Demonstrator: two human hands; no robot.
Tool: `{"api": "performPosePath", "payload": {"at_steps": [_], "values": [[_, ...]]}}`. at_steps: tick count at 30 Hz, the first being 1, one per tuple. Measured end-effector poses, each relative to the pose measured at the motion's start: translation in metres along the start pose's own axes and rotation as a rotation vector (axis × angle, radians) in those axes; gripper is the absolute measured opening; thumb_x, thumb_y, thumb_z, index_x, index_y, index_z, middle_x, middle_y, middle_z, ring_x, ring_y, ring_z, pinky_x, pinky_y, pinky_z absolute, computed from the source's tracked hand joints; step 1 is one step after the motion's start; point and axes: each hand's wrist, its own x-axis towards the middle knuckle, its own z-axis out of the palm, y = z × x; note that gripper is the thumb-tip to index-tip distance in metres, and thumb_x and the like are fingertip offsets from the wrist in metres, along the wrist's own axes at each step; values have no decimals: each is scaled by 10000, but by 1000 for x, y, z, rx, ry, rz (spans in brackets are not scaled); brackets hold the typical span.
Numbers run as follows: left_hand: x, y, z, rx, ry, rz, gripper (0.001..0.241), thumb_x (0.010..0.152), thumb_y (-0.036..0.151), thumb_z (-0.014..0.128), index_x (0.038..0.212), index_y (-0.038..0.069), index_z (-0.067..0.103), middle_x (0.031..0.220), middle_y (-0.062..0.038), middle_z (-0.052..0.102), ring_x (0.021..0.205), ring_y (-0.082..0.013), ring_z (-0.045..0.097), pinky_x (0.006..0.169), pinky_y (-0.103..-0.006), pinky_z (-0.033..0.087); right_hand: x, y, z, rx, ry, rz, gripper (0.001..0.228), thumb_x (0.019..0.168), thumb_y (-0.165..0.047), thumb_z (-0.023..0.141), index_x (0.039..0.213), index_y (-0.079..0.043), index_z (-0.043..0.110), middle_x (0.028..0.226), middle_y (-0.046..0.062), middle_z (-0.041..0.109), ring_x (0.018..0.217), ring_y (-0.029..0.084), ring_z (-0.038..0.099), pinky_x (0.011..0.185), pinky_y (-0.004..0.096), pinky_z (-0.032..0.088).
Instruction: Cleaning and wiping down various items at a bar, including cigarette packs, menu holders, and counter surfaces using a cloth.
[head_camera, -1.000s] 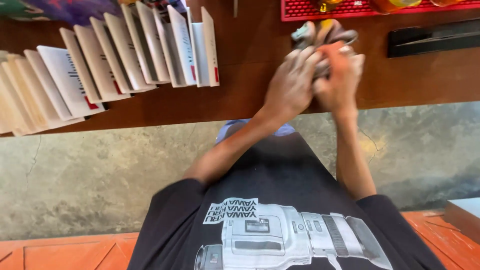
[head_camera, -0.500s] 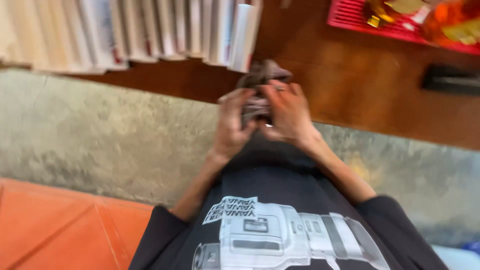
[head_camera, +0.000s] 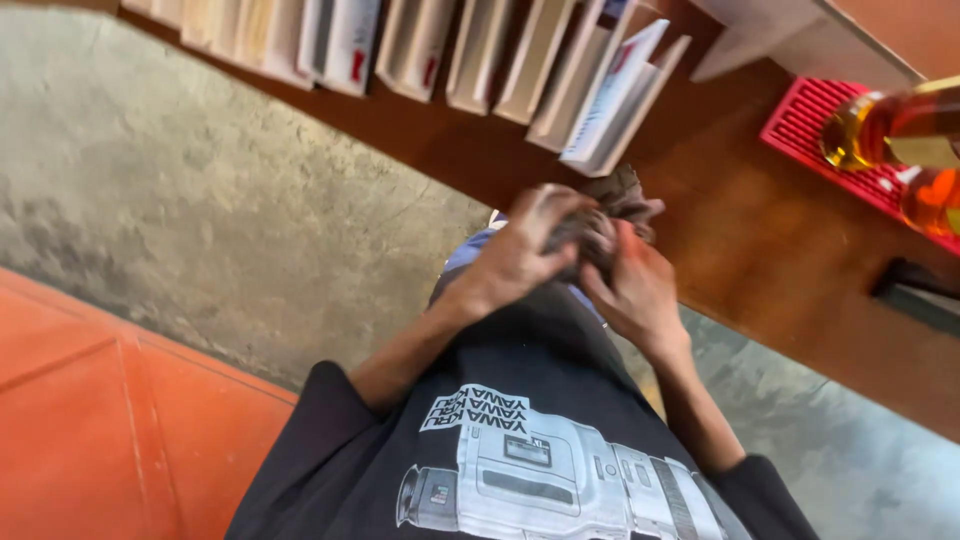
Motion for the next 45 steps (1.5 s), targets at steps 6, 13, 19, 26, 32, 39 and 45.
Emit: {"api": "performPosePath", "payload": {"at_steps": [6, 13, 19, 26, 32, 39, 45], "values": [[-25, -18, -72, 106, 437, -128, 470, 910, -47, 691, 1356, 52, 579, 1315, -151, 608, 1263, -337, 615, 1105, -386, 508, 75, -66, 66, -28, 27, -267, 332, 967, -289, 656, 1116, -17, 540, 896, 228, 674, 757, 436, 673, 613, 520, 533], [-25, -18, -119, 157, 636, -134, 342, 971, -14, 618, 1312, 16, 616, 1318, -168, 615, 1230, -338, 637, 1068, -401, 519, 127, -117, 94, 23, 61, -333, 387, 921, -334, 679, 1067, 7, 567, 797, 227, 681, 679, 438, 669, 579, 537, 516], [-28, -20, -84, 328, 553, -129, 287, 901, 57, 645, 1184, 5, 645, 1145, -175, 651, 1089, -399, 615, 988, -459, 510, 95, -88, 70, 67, 154, -391, 391, 890, -353, 703, 1013, -3, 579, 756, 227, 656, 673, 442, 646, 589, 519, 514], [-3, 6, -13, 304, 205, -142, 287, 887, 153, 647, 1142, 23, 649, 1086, -194, 655, 1042, -395, 632, 937, -462, 518, 24, -16, 26, 79, 149, -214, 380, 865, -374, 687, 1001, -31, 593, 735, 200, 640, 688, 407, 645, 636, 498, 512], [41, 17, 72, 297, -28, 60, 295, 948, 182, 623, 1201, 32, 608, 1130, -182, 633, 1091, -395, 596, 951, -472, 498, -29, 36, -20, 101, 313, 60, 424, 795, -334, 709, 1098, -42, 653, 785, 195, 669, 704, 405, 655, 631, 490, 518], [84, 48, 171, 223, -262, 182, 237, 993, 171, 604, 1198, 53, 591, 1113, -154, 606, 1079, -377, 587, 941, -461, 509, -85, 97, -59, 129, 539, 332, 292, 845, -289, 703, 1047, -79, 682, 810, 173, 685, 744, 395, 668, 654, 467, 522], [92, 66, 231, 191, -384, 251, 313, 995, 163, 626, 1274, 34, 565, 1165, -176, 590, 1098, -388, 575, 983, -470, 496, -131, 141, -76, 151, 613, 423, 280, 816, -284, 703, 985, -65, 659, 780, 172, 669, 727, 394, 657, 649, 458, 519]]}}
